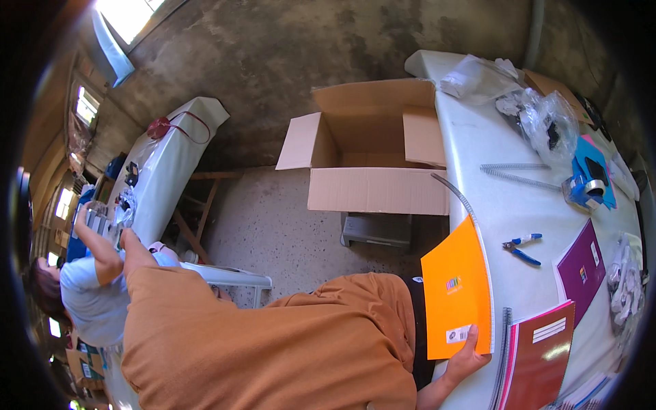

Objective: The person assembles spiral notebooks by hand, taking a stack of pages with covers and threading a plastic coil through the pre-punched holes. The person completes this action for several notebooks of different colors, including green, red, yellow, white, magenta, brown, orange, and purple, and places them back on the table.

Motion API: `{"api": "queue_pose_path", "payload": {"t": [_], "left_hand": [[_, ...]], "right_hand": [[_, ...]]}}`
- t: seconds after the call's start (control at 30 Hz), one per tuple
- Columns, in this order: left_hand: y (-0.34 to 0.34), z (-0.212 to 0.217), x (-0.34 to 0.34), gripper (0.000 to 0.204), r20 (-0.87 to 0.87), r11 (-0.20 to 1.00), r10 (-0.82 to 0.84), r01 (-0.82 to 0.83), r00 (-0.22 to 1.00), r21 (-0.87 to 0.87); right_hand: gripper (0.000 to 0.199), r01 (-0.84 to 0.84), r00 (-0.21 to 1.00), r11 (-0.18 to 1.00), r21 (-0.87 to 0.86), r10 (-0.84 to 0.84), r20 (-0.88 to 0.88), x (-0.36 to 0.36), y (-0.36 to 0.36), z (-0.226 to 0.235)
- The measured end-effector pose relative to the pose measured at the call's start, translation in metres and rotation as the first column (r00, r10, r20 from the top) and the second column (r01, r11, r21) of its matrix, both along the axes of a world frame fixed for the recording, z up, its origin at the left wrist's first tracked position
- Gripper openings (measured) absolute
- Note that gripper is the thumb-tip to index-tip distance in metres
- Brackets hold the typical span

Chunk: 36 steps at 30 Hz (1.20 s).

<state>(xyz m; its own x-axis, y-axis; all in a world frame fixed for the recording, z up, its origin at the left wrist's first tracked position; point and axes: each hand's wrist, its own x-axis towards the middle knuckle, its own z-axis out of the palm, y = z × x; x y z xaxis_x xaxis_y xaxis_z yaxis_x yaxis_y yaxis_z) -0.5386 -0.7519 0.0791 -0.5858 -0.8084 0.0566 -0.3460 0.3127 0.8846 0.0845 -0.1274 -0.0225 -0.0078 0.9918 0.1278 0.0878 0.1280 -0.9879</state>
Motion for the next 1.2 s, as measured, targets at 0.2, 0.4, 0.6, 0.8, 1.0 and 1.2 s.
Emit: {"api": "queue_pose_path", "payload": {"t": [0.2, 0.4, 0.6, 0.8, 1.0, 1.2], "left_hand": [[0.012, -0.004, -0.019, 0.03, 0.025, 0.999, -0.031, 0.032, 0.999, -0.043], [0.044, 0.007, -0.045, 0.029, 0.079, 0.98, -0.055, 0.069, 0.995, -0.186], [0.171, 0.043, -0.088, 0.028, -0.075, 0.809, -0.156, 0.083, 0.985, -0.581], [0.526, 0.102, 0.09, 0.031, -0.104, -0.016, -0.987, 0.72, -0.123, -0.694], [0.711, 0.119, 0.394, 0.051, 0.413, -0.505, -0.21, -0.263, -0.886, -0.822], [0.764, 0.114, 0.441, 0.027, 0.554, -0.564, 0.092, -0.502, -0.827, -0.656]], "right_hand": [[0.025, 0.031, 0.998, 0.998, 0.046, -0.034, 0.047, 0.003, 0.005, -0.009], [0.014, -0.008, 0.996, 1.0, -0.009, 0.007, -0.092, -0.007, 0.004, 0.005], [0.02, 0.007, 0.99, 1.0, -0.018, -0.009, -0.138, 0.002, 0.001, 0.014], [0.02, 0.156, 0.988, 0.929, 0.335, -0.141, -0.068, 0.03, -0.013, 0.077], [0.02, 0.32, 0.927, 0.843, 0.433, -0.372, 0.039, 0.081, -0.035, 0.064], [0.025, 0.37, 0.928, 0.894, 0.254, -0.344, -0.142, 0.085, -0.045, 0.061]]}}
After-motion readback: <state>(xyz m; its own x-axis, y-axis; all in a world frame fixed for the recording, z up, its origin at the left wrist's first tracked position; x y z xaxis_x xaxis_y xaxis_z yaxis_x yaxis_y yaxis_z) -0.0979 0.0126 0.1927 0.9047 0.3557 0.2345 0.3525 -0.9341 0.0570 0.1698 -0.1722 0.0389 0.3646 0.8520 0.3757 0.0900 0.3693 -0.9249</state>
